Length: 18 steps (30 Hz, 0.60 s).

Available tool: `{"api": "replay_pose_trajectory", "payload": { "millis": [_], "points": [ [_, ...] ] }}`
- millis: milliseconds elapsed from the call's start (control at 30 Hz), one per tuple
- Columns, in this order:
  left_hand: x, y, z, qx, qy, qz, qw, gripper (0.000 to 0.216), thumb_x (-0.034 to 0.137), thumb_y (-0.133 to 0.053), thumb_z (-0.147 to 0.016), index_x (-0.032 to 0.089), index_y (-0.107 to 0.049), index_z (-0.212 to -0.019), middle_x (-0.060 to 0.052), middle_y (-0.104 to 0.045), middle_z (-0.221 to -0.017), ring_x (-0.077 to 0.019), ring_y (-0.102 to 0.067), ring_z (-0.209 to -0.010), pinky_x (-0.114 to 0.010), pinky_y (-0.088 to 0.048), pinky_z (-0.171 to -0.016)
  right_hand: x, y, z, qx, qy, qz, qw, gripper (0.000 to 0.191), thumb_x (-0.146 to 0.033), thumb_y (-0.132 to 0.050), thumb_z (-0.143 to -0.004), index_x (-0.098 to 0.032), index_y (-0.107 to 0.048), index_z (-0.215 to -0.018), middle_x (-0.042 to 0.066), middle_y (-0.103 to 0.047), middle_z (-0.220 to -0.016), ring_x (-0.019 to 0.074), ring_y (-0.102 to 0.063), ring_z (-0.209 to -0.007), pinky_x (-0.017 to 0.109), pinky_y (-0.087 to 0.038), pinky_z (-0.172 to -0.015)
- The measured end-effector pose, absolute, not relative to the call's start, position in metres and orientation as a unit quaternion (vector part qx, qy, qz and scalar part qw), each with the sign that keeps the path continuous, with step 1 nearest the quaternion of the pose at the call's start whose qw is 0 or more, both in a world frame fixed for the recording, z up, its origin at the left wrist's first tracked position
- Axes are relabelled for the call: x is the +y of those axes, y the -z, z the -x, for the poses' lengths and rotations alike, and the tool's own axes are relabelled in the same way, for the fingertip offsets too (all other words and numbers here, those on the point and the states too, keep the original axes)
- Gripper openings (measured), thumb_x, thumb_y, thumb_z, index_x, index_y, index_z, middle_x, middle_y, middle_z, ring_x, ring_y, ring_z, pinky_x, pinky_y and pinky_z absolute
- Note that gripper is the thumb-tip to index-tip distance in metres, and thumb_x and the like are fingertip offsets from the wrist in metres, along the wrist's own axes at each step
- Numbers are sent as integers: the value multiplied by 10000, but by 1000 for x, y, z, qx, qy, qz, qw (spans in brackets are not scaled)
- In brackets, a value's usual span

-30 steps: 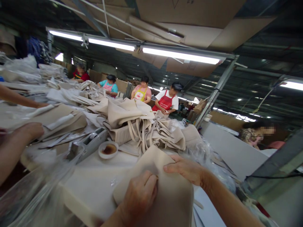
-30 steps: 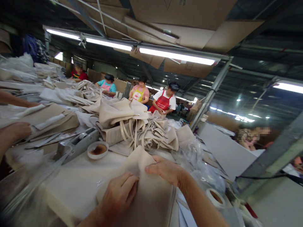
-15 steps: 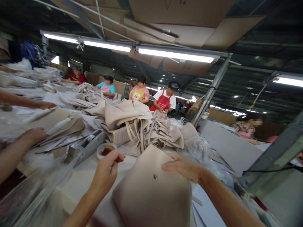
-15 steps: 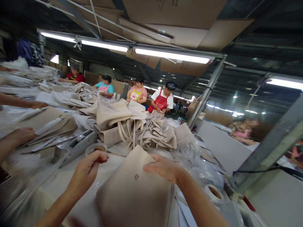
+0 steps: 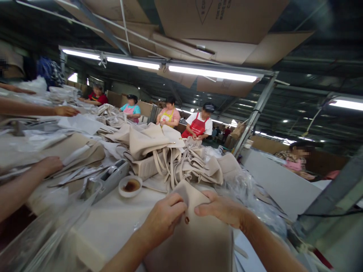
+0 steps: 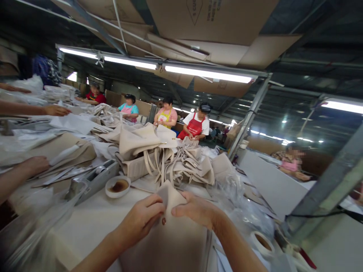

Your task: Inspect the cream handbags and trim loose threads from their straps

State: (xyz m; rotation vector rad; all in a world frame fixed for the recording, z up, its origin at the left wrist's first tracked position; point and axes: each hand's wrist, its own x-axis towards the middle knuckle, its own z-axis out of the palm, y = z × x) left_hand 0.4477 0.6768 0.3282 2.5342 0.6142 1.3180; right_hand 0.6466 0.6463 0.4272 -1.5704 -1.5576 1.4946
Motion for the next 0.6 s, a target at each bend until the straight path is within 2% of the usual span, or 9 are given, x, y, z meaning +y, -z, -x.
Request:
{"api": "replay_pose_trajectory", "payload": {
  "millis": [133, 267, 333, 433, 533, 600],
  "points": [
    [678, -328, -450, 184, -442, -873, 93, 273, 126, -348, -956, 201, -551, -790, -39, -585, -844, -165, -557, -766, -245, -435, -689, 647, -423, -647, -567, -529, 584, 241, 331, -265, -726, -610, -202, -670, -930, -18, -751, -743, 171, -676, -645, 257, -489, -609],
    [675, -326, -449, 177, -430, -879, 102, 199, 126, -370, -934, 208, -501, -809, -39, -569, -838, -170, -534, -743, -261, -425, -672, 648, -422, -649, -569, -516, 593, 240, 287, -261, -747, -620, -218, -679, -895, -14, -747, -701, 187, -669, -630, 272, -479, -585],
    [670, -326, -443, 174, -430, -873, 150, 138, 105, -426, -878, 214, -469, -805, -40, -574, -865, -166, -541, -757, -258, -438, -680, 647, -425, -650, -570, -516, 590, 245, 234, -271, -736, -659, -245, -697, -888, -10, -758, -721, 202, -683, -650, 288, -487, -602],
    [654, -330, -423, 182, -428, -845, 264, 163, 65, -480, -773, 222, -436, -764, -23, -592, -873, -154, -569, -780, -241, -469, -710, 643, -429, -652, -565, -519, 588, 255, 224, -294, -741, -682, -283, -704, -902, 6, -785, -806, 257, -724, -765, 332, -522, -678],
    [635, -330, -391, 223, -386, -820, 360, 148, 82, -486, -802, 222, -534, -800, -25, -695, -972, -180, -646, -959, -280, -503, -883, 641, -431, -651, -569, -501, 597, 262, 354, -305, -740, -675, -250, -676, -1019, 47, -795, -880, 305, -735, -844, 375, -542, -726],
    [623, -322, -365, 267, -328, -811, 405, 212, 146, -493, -867, 253, -651, -959, -26, -724, -1139, -219, -620, -1173, -352, -461, -1042, 640, -432, -650, -588, -485, 594, 255, 440, -323, -701, -707, -213, -650, -1130, 81, -792, -944, 315, -734, -883, 386, -546, -743]
  ]
}}
